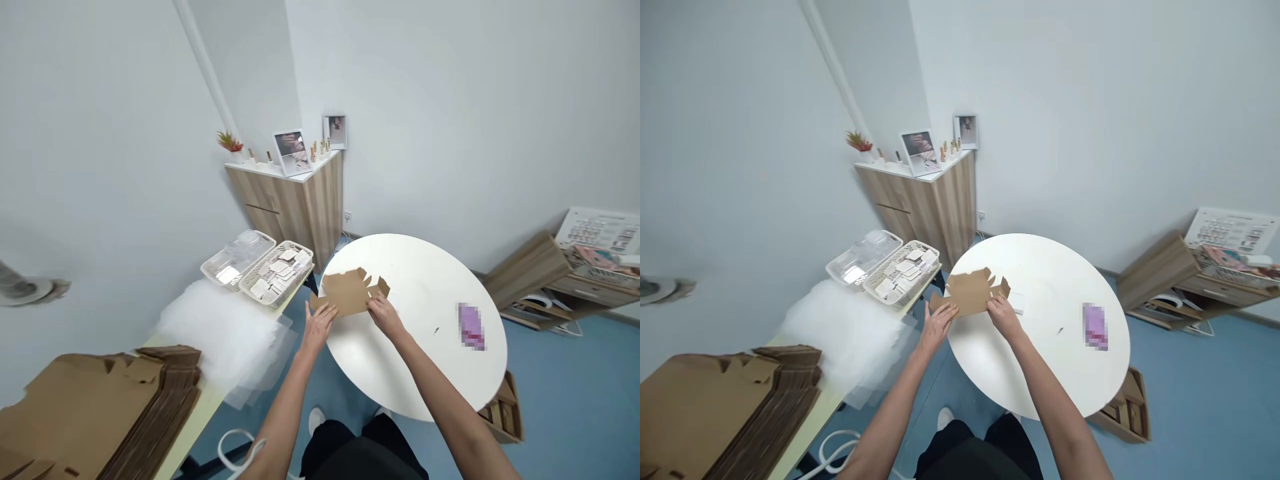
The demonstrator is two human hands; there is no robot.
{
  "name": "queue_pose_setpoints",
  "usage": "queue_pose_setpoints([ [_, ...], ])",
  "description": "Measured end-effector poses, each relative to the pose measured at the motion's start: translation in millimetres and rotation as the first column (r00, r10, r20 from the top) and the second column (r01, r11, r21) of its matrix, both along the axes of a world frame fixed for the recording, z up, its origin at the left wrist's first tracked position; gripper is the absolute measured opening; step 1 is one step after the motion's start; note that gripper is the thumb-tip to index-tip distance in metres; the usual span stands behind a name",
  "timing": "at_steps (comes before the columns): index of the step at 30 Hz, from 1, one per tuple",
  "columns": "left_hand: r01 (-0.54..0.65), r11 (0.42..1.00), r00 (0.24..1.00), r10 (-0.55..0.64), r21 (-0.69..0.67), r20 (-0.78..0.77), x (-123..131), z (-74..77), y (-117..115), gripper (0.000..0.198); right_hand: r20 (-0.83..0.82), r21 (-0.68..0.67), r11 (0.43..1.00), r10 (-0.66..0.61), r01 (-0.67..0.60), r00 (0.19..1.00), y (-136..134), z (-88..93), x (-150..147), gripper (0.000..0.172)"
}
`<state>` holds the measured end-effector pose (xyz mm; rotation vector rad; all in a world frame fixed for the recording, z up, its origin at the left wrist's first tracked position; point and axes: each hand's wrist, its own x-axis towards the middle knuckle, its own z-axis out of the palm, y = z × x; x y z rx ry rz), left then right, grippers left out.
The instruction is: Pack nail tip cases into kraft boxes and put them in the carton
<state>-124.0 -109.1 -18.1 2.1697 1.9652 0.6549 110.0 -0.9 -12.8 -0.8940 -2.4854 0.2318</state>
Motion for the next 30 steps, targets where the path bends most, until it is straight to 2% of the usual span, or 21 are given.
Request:
queue_pose_setpoints([
  [3,0.043,0.996,0.999,-0.041,-0.08,0.02,27.8,-35.9,2.1,0.043,0.028,-0.052,0.998,-0.039,0.04,0.999,-10.7,-36.3,32.2,0.03],
  [6,0.066,0.989,0.998,-0.063,-0.133,0.023,47.0,-61.5,-1.8,0.04,0.081,-0.108,0.992,-0.051,0.06,0.995,-24.8,-65.5,54.2,0.029],
  [9,0.056,0.982,0.998,-0.055,-0.181,0.009,59.2,-75.9,-8.3,0.037,0.124,-0.157,0.986,-0.042,0.061,0.991,-39.2,-85.5,66.3,0.025],
  [13,0.063,0.977,0.997,-0.069,-0.206,-0.019,67.0,-85.0,-16.8,0.03,0.179,-0.177,0.978,-0.078,0.111,0.981,-56.8,-101.6,67.5,0.02],
  [17,0.123,0.97,0.991,-0.129,-0.209,-0.016,73.5,-92.1,-20.8,0.025,0.24,-0.185,0.962,-0.154,0.201,0.958,-71.4,-110.6,60.6,0.023],
  [22,0.217,0.945,0.976,-0.2,-0.244,0.09,93.2,-103.1,-20.8,0.03,0.325,-0.242,0.948,-0.12,0.206,0.938,-74.9,-111.9,53.5,0.029],
  [27,0.158,0.962,0.981,-0.128,-0.222,0.143,110.5,-110.5,-13.9,0.028,0.382,-0.363,0.91,-0.051,0.201,0.923,-62.4,-103.8,47.9,0.02],
  [30,0.128,0.96,0.984,-0.092,-0.25,0.15,113.2,-112.5,-7.8,0.024,0.371,-0.436,0.866,-0.073,0.243,0.926,-48.8,-96.2,42.2,0.016],
])
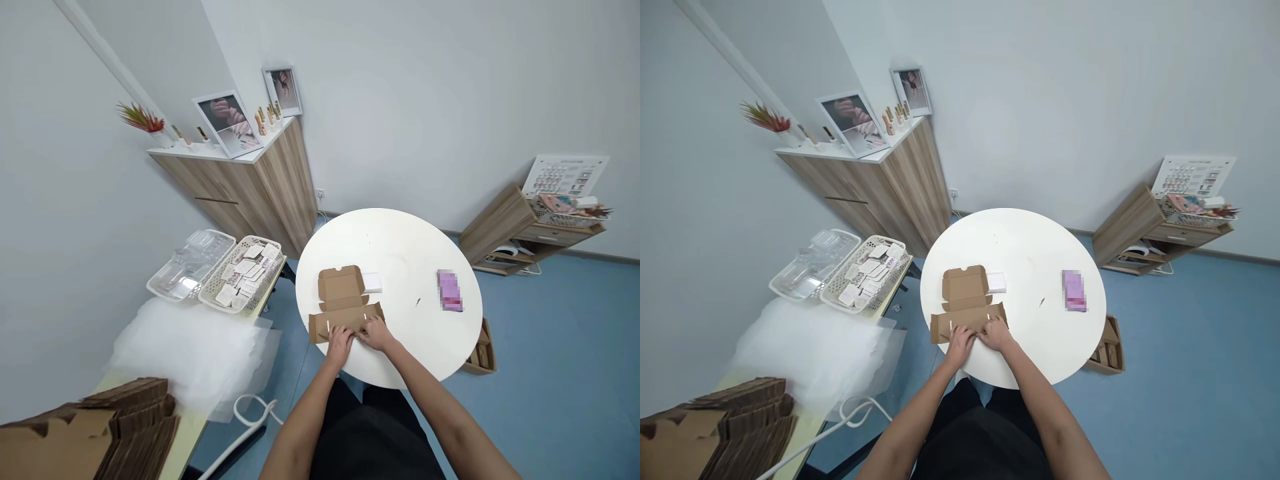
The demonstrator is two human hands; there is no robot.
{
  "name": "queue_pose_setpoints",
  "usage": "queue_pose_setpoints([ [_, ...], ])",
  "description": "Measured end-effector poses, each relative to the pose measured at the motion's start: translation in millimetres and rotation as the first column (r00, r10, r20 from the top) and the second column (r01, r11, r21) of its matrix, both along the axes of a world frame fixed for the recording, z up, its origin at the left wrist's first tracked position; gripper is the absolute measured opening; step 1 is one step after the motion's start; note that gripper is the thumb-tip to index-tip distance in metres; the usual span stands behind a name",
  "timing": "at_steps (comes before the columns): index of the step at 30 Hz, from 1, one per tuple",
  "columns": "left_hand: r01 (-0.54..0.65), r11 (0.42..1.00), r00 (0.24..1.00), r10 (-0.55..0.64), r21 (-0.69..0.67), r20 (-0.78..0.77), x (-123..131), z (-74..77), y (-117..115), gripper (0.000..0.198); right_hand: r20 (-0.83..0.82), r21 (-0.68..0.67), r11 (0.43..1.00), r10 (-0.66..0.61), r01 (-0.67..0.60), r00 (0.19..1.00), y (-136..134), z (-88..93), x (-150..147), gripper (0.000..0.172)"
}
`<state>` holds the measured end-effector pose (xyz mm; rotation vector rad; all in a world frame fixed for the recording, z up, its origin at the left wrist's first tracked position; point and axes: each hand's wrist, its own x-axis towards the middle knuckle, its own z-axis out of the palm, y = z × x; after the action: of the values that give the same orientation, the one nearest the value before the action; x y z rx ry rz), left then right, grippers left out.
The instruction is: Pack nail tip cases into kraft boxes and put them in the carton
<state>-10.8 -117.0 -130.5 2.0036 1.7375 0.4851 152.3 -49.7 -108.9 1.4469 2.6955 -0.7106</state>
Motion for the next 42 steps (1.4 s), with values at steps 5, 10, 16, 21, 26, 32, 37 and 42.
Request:
queue_pose_setpoints([
  [5,-0.016,1.0,1.0,0.016,-0.024,0.011,1.4,-2.1,3.4,0.024,-0.095,0.075,0.952,-0.289,0.296,0.953,38.5,11.1,-12.0,0.014],
  [10,-0.029,0.999,0.999,0.03,-0.028,0.033,2.0,-2.3,0.1,0.024,-0.085,0.086,0.851,-0.512,0.518,0.855,75.1,9.9,-19.8,0.015],
  [16,-0.021,0.999,1.0,0.022,-0.037,0.02,0.8,-5.0,-8.6,0.023,0.046,0.014,0.832,-0.555,0.555,0.83,80.4,-6.2,-23.5,0.016],
  [21,-0.011,1.0,0.995,0.009,-0.029,-0.099,-4.0,-1.1,-4.3,0.018,0.133,-0.066,0.845,-0.519,0.53,0.844,72.0,-7.6,-20.6,0.02],
  [26,0.121,0.992,0.947,-0.102,0.046,-0.303,-19.0,15.3,18.6,0.044,0.159,-0.107,0.864,-0.473,0.491,0.867,67.7,0.5,-8.5,0.019],
  [32,0.212,0.976,0.846,-0.21,-0.052,-0.49,-26.0,26.3,55.8,0.116,0.095,-0.086,0.92,-0.373,0.381,0.923,59.8,1.9,2.8,0.022],
  [37,0.242,0.96,0.789,-0.278,-0.14,-0.547,-23.8,22.3,69.3,0.125,0.089,-0.101,0.949,-0.289,0.298,0.953,62.5,0.5,6.8,0.019],
  [42,0.25,0.957,0.798,-0.291,-0.15,-0.528,-22.8,19.5,69.9,0.122,0.017,-0.1,0.976,-0.194,0.195,0.981,63.5,-2.8,12.0,0.022],
])
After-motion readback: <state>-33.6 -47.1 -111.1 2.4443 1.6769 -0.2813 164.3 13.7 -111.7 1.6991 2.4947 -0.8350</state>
